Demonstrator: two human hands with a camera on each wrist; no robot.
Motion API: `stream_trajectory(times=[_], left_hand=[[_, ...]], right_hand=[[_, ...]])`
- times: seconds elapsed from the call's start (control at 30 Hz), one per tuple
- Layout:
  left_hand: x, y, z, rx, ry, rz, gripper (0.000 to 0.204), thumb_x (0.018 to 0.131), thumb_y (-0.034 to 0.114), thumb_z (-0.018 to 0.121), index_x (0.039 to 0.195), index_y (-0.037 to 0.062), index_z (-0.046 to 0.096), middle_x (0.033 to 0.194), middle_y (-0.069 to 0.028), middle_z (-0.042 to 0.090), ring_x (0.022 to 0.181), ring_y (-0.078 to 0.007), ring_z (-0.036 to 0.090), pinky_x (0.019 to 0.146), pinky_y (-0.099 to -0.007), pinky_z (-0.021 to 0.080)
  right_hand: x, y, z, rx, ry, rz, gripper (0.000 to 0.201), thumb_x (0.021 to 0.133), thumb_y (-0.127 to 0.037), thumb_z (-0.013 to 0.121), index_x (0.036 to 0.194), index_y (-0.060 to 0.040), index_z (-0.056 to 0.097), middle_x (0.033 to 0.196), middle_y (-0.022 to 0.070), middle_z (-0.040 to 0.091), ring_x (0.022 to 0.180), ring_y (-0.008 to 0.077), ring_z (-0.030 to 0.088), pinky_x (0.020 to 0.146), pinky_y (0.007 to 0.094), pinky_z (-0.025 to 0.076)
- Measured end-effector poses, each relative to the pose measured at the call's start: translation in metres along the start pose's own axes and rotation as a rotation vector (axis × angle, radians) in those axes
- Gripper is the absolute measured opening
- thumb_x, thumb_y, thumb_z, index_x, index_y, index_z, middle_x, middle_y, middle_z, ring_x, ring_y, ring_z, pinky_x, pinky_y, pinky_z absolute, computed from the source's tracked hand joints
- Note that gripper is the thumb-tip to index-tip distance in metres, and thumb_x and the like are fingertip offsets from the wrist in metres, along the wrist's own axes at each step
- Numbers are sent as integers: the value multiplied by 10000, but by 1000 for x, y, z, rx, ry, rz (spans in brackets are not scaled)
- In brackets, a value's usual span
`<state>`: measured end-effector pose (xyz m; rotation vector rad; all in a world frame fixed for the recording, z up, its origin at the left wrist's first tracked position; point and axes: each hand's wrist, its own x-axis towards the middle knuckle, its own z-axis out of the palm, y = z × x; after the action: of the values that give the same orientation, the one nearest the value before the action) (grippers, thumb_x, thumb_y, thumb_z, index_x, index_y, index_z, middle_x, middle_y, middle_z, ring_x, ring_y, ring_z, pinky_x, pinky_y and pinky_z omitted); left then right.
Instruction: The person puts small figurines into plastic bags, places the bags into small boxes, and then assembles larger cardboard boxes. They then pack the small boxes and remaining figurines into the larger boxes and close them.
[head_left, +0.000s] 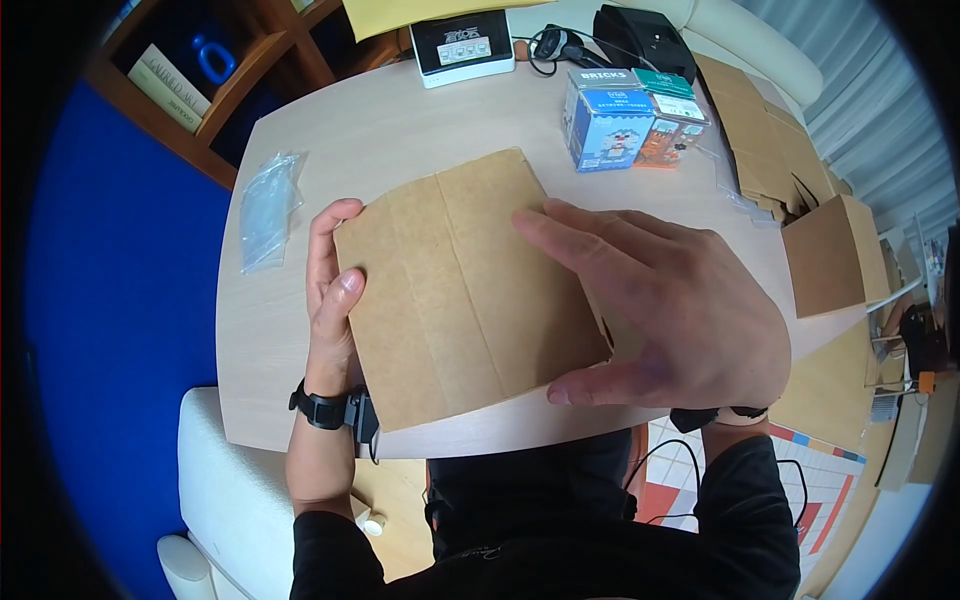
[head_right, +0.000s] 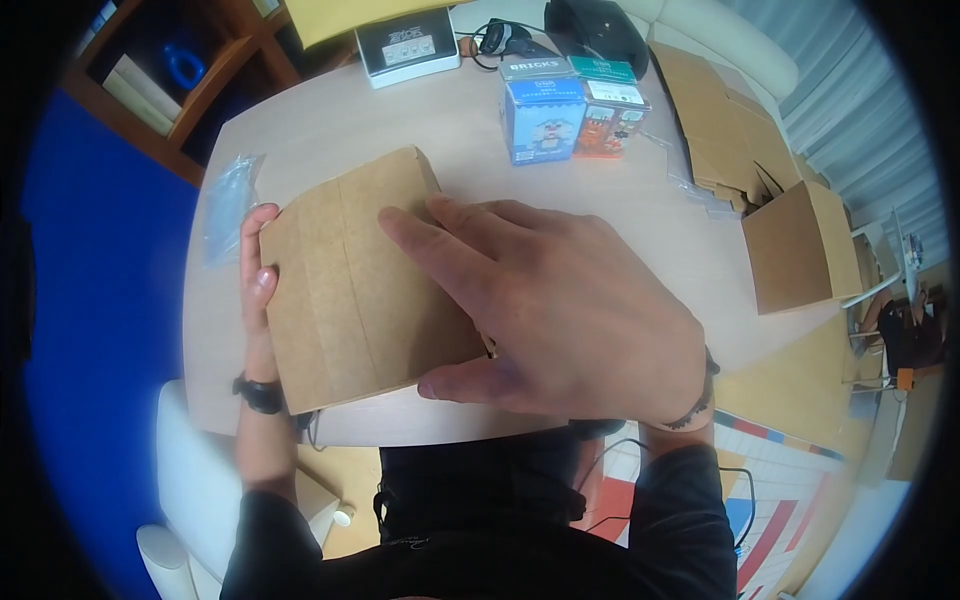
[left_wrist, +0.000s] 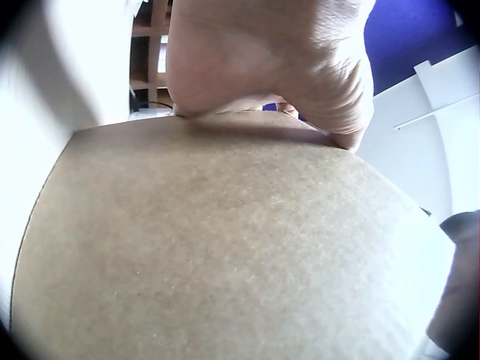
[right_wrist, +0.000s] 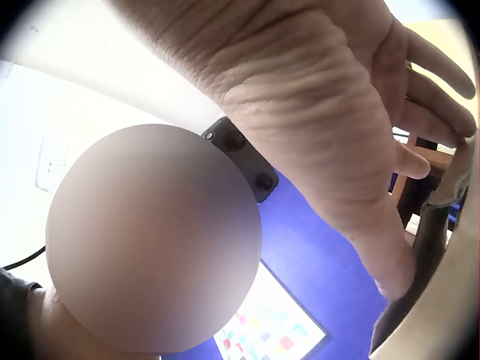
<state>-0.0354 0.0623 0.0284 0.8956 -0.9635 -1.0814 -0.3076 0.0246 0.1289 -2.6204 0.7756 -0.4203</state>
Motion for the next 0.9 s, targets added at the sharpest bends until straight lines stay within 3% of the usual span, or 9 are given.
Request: stream_trajectory(times=[0.23, 0.43, 0.53, 0.63, 0.73, 0.83, 0.9], left_hand=[[0, 3, 0, -30, -32, -12, 646, 770, 350, 724, 1297, 100, 447, 1177, -114, 556, 1074, -226, 602, 871, -346, 549], [0, 1, -8, -90, -95, -12, 566, 822, 267, 693, 1296, 78, 451, 1215, -104, 551, 1119, -200, 561, 948, -330, 478], [2, 2, -11, -101, -153, -25, 514, 850, 209, 665, 1296, 63, 456, 1230, -93, 548, 1153, -180, 530, 988, -307, 423], [6, -4, -20, -47, -182, -10, 493, 866, 206, 660, 1294, 61, 464, 1253, -100, 549, 1166, -188, 526, 998, -318, 414], [13, 2, -24, 118, -179, 71, 514, 886, 268, 656, 1315, 60, 464, 1279, -117, 549, 1194, -192, 513, 1028, -344, 388], [46, 7, -61, 316, 62, 70, 549, 918, 365, 612, 1341, 47, 463, 1294, -148, 552, 1229, -210, 498, 1049, -350, 365], [71, 4, -100, 952, 283, 98, 714, 879, 542, 592, 1403, 81, 443, 1382, -213, 486, 1329, -319, 421, 1099, -453, 305]], right_hand=[[4, 4, 0, 85, -10, -39, 943, 542, -262, 894, 1385, -113, 497, 1460, 243, 401, 1171, 415, 566, 936, 425, 512], [3, -2, 1, 7, -40, 17, 848, 529, -255, 895, 1286, -49, 575, 1403, 230, 477, 1166, 414, 568, 951, 430, 497], [6, -4, 0, -105, -56, -55, 842, 514, -249, 896, 1262, -20, 584, 1367, 210, 520, 1205, 404, 543, 978, 432, 475], [8, -16, 3, -181, -77, 22, 868, 489, -247, 900, 1283, -92, 585, 1407, 185, 487, 1242, 394, 514, 995, 436, 462], [14, -24, 18, -175, -33, 27, 920, 467, -250, 906, 1321, -194, 570, 1458, 166, 431, 1244, 377, 514, 959, 425, 490], [17, -25, 23, -91, -69, 84, 959, 459, -256, 907, 1348, -268, 547, 1495, 164, 378, 1216, 366, 536, 920, 419, 514], [18, -26, 23, -122, -75, 71, 961, 468, -265, 904, 1358, -259, 542, 1491, 169, 385, 1184, 359, 558, 891, 408, 526]])
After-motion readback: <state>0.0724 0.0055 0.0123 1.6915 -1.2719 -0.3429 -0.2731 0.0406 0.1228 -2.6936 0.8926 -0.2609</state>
